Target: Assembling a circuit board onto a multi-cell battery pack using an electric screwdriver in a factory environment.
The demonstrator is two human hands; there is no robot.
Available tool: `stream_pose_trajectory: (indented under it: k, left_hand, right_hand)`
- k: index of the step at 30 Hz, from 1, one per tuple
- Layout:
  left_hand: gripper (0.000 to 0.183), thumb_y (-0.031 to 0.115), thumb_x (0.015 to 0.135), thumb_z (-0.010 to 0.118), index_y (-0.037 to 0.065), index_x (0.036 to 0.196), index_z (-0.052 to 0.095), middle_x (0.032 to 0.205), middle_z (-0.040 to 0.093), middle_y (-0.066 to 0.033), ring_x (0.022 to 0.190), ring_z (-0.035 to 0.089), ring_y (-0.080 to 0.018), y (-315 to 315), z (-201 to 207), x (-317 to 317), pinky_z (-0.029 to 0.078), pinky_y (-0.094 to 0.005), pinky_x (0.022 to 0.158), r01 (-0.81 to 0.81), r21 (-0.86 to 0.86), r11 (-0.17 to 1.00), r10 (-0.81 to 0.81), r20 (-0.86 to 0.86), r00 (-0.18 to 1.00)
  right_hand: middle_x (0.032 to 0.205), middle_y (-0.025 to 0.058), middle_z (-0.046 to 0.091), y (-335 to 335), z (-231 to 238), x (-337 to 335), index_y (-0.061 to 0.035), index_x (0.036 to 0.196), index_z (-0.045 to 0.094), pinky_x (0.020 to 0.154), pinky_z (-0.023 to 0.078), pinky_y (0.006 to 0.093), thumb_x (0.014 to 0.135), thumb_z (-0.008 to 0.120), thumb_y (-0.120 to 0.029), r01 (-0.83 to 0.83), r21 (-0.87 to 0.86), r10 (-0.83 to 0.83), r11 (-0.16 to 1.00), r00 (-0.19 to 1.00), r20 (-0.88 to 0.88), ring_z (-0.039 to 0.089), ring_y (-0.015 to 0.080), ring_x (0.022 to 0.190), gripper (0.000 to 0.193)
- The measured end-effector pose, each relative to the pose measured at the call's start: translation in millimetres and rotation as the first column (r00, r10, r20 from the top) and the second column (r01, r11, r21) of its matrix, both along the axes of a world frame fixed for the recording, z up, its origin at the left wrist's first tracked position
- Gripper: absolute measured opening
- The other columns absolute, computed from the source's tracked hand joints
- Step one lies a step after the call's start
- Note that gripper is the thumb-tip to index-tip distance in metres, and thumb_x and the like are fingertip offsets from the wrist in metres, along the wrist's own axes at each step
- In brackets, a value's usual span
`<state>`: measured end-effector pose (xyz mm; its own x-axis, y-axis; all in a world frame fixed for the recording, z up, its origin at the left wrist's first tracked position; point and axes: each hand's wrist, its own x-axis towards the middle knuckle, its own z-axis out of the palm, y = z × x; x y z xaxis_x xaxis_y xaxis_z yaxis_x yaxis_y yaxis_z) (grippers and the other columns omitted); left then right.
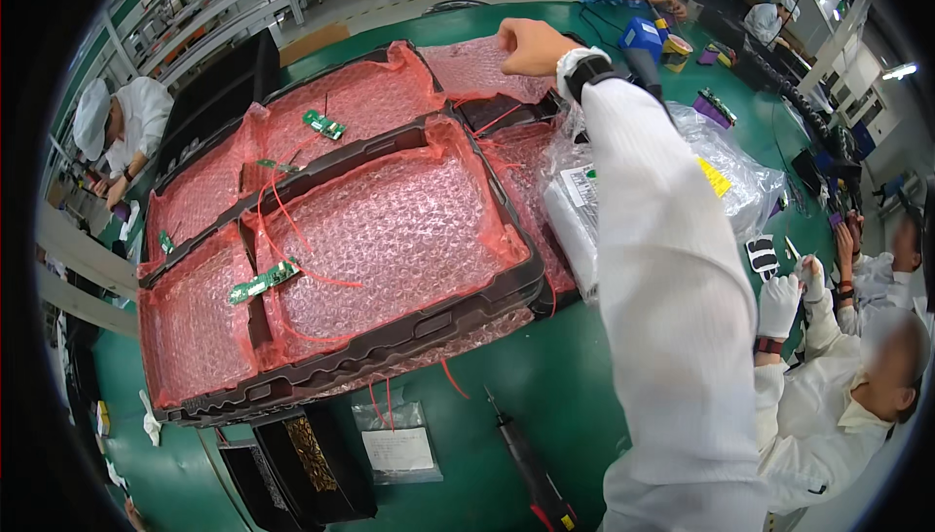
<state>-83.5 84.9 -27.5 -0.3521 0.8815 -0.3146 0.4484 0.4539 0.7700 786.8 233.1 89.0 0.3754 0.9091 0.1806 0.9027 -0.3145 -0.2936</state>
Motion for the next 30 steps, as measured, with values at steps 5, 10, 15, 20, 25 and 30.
stream_pose_trajectory:
  k: [5, 10, 15, 20, 25, 30]
  left_hand:
    - [0.05, 0.046, 0.103, 0.063, 0.004, 0.13, 0.062, 0.106, 0.067, -0.0109, 0.084, 0.056, -0.0176, -5, -13, -22, 0.046, -0.0295, 0.076, 0.274, 0.185, 0.944, -0.261, -0.094, 0.961]
    - [0.047, 0.046, 0.103, 0.063, 0.004, 0.125, 0.062, 0.098, 0.066, -0.0075, 0.069, 0.048, -0.0119, -3, 5, 0, 0.041, -0.0272, 0.062, 0.013, -0.029, 0.999, -0.013, 0.03, 0.999]
    - [0.046, 0.045, 0.103, 0.062, 0.004, 0.124, 0.063, 0.097, 0.067, -0.0066, 0.072, 0.05, -0.0123, -2, -4, -8, 0.042, -0.0268, 0.065, 0.055, 0.018, 0.998, -0.056, 0.059, 0.997]
    - [0.045, 0.043, 0.105, 0.06, 0.003, 0.123, 0.063, 0.1, 0.067, -0.0083, 0.077, 0.054, -0.0154, -2, 8, 7, 0.044, -0.0271, 0.069, 0.066, 0.039, 0.997, -0.067, 0.031, 0.997]
    - [0.047, 0.041, 0.106, 0.057, -0.001, 0.128, 0.061, 0.113, 0.067, -0.0153, 0.093, 0.063, -0.0237, -1, 2, 2, 0.051, -0.0325, 0.082, 0.05, -0.003, 0.999, -0.05, -0.03, 0.998]
    - [0.048, 0.039, 0.107, 0.056, -0.002, 0.13, 0.06, 0.119, 0.067, -0.0182, 0.1, 0.066, -0.0271, -3, 4, 8, 0.053, -0.0349, 0.089, 0.05, 0.028, 0.998, -0.048, -0.056, 0.997]
  right_hand:
    - [0.099, 0.0099, 0.079, -11, -16, -31, -0.0082, 0.113, 0.078, 0.085, 0.058, 0.0392, 0.079, 0.06, -0.019, 0.008, -0.453, 0.015, 0.892, 0.999, 0.046, 0.075, 0.0248, 0.093, 0.039]
    - [0.117, 0.0117, 0.077, -27, 7, -51, -0.0111, 0.132, 0.071, 0.095, 0.054, 0.0395, 0.08, 0.057, -0.019, -0.13, -0.581, 0.107, 0.803, 0.991, -0.074, 0.07, 0.0265, 0.112, 0.055]
    - [0.12, 0.0136, 0.076, -38, 14, -29, -0.0071, 0.125, 0.074, 0.098, 0.054, 0.0381, 0.086, 0.055, -0.015, -0.209, -0.274, 0.162, 0.939, 0.969, -0.186, 0.071, 0.0287, 0.112, 0.044]
    - [0.116, 0.0201, 0.075, -42, 28, 3, -0.01, 0.117, 0.078, 0.097, 0.055, 0.0408, 0.083, 0.061, -0.019, 0.128, 0.12, -0.128, 0.984, 0.992, -0.01, 0.071, 0.0356, 0.11, 0.039]
    - [0.115, 0.0175, 0.075, -36, -31, -11, -0.013, 0.121, 0.076, 0.101, 0.054, 0.0445, 0.079, 0.073, -0.014, -0.136, 0.069, 0.106, 0.988, 0.936, 0.335, 0.07, 0.0374, 0.112, 0.042]
    - [0.098, 0.0129, 0.077, -19, -30, -20, -0.0164, 0.102, 0.08, 0.093, 0.054, 0.0505, 0.084, 0.071, -0.022, 0.096, -0.071, -0.059, 0.993, 0.913, 0.404, 0.072, 0.036, 0.103, 0.021]
